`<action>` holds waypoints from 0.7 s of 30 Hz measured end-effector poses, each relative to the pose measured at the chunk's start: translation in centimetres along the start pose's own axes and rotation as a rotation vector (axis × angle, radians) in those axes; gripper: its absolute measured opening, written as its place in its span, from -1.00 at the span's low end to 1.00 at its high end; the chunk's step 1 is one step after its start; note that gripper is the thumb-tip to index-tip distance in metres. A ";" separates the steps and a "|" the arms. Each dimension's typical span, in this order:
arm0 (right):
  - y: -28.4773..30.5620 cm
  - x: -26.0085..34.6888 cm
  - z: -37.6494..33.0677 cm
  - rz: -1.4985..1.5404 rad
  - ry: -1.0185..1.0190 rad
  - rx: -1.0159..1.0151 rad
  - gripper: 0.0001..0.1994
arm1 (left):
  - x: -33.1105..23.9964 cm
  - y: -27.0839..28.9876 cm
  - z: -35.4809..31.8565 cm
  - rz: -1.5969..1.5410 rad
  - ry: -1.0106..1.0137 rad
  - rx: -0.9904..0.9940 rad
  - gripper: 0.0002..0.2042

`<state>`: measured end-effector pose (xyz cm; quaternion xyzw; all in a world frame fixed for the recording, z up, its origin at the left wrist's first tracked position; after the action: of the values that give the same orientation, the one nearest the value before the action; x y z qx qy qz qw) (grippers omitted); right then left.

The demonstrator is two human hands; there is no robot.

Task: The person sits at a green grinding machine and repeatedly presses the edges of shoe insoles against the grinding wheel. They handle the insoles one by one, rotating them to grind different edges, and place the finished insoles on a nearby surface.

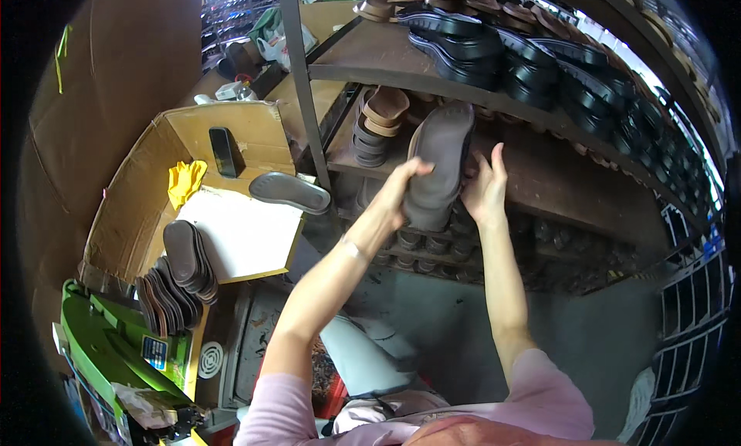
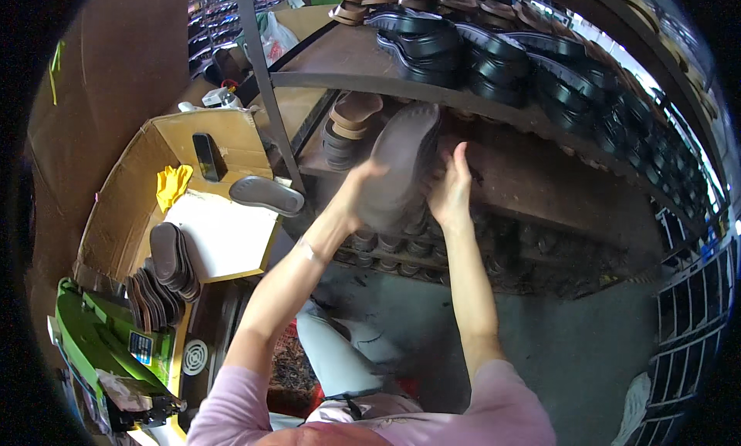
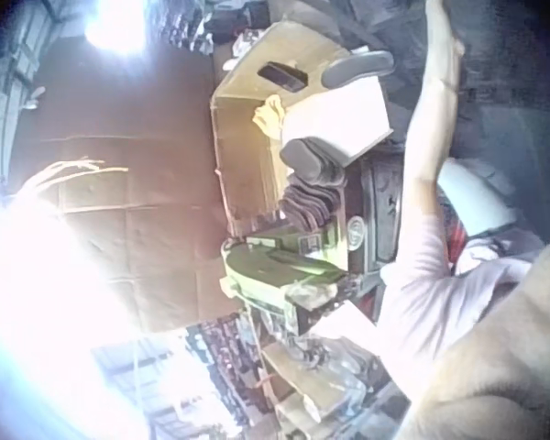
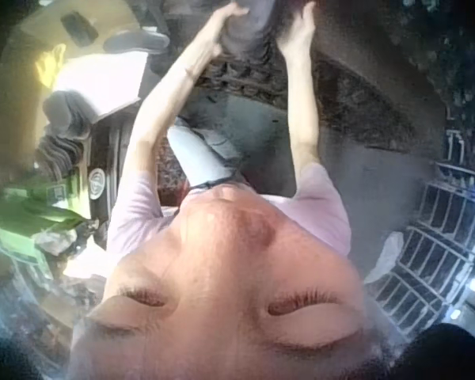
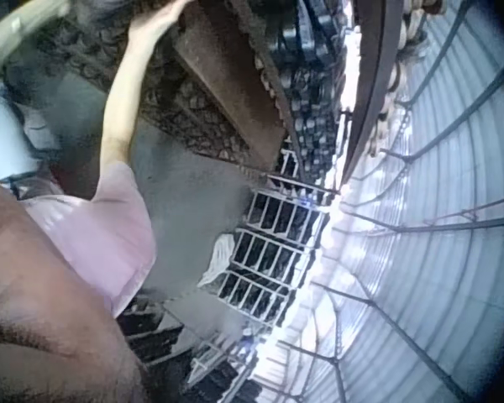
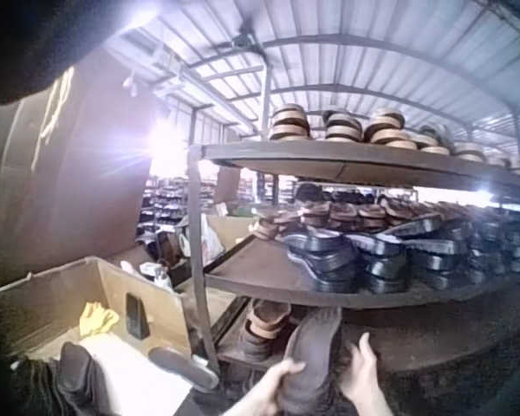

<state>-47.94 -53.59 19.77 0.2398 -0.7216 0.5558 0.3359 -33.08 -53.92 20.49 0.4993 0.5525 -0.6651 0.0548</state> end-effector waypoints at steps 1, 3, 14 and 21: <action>-1.6 0.4 0.0 -0.050 0.062 0.111 -0.20 | 0.5 0.2 3.3 -0.028 0.014 -0.005 -0.59; -5.7 -0.5 0.4 -0.029 0.049 0.232 -0.39 | -0.1 2.8 9.3 -0.074 0.007 -0.035 -0.60; -3.1 -3.3 16.4 -0.179 -0.024 0.007 -0.59 | -1.4 7.4 7.0 0.159 -0.306 -0.245 -0.67; -6.5 -1.3 16.7 -0.344 0.298 0.174 -0.68 | 0.2 17.9 -12.8 0.175 -0.546 -0.593 -0.68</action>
<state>-46.06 -71.41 20.34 0.3025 -0.5621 0.5799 0.5062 -14.30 -50.59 9.55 0.3123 0.6408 -0.5779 0.3974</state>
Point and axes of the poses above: each hand's wrist, its own z-axis towards the middle knuckle, its own y-axis out of the back of the hand, x = y × z, the point moved 9 cm from there along z, towards the middle knuckle, and after that the axes turned 4 degrees about -y, right-handed, at the moved point
